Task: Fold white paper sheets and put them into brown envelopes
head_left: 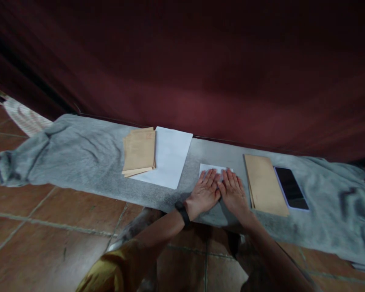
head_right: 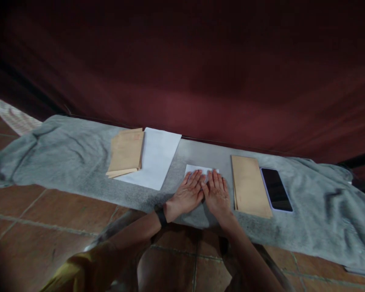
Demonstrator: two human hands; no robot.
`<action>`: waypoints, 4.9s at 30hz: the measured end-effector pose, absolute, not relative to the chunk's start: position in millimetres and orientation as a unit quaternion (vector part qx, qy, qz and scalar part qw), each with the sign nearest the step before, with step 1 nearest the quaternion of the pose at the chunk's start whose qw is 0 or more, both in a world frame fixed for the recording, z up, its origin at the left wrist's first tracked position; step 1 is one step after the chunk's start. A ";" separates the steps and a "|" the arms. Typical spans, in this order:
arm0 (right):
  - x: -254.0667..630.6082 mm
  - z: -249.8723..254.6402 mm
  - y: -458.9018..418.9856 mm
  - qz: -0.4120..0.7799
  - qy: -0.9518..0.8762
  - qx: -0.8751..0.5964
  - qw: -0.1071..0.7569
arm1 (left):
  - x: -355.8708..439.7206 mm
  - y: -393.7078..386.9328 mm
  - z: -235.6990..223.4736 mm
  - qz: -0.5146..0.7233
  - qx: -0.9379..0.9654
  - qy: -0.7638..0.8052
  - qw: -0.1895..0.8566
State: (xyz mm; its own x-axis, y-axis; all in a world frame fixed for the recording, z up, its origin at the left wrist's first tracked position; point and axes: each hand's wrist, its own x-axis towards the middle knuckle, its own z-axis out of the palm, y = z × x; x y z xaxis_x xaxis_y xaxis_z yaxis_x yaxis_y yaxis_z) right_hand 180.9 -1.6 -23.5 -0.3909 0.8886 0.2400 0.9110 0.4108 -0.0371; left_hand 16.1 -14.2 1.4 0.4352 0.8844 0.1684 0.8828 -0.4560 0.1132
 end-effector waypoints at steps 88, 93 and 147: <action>168.6 -10.5 -21.2 0.011 -0.836 -0.511 0.201 | 3.9 -12.3 -0.6 0.127 0.803 0.582 -0.023; 175.1 -15.3 -33.6 -0.001 -0.840 -0.506 0.194 | 3.8 -23.8 -3.1 0.117 0.822 0.557 -0.030; 155.6 24.4 -3.8 0.424 -0.586 -0.493 0.483 | 12.2 12.8 52.2 0.524 0.258 0.427 0.690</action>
State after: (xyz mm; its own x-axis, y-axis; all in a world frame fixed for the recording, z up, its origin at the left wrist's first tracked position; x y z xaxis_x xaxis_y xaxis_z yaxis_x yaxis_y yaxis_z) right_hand 155.6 -3.8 24.4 -0.0474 0.9877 0.1489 0.1677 0.1549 -0.9736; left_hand 12.2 12.8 52.2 0.0854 0.9438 -0.3193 -0.5033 0.3175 0.8037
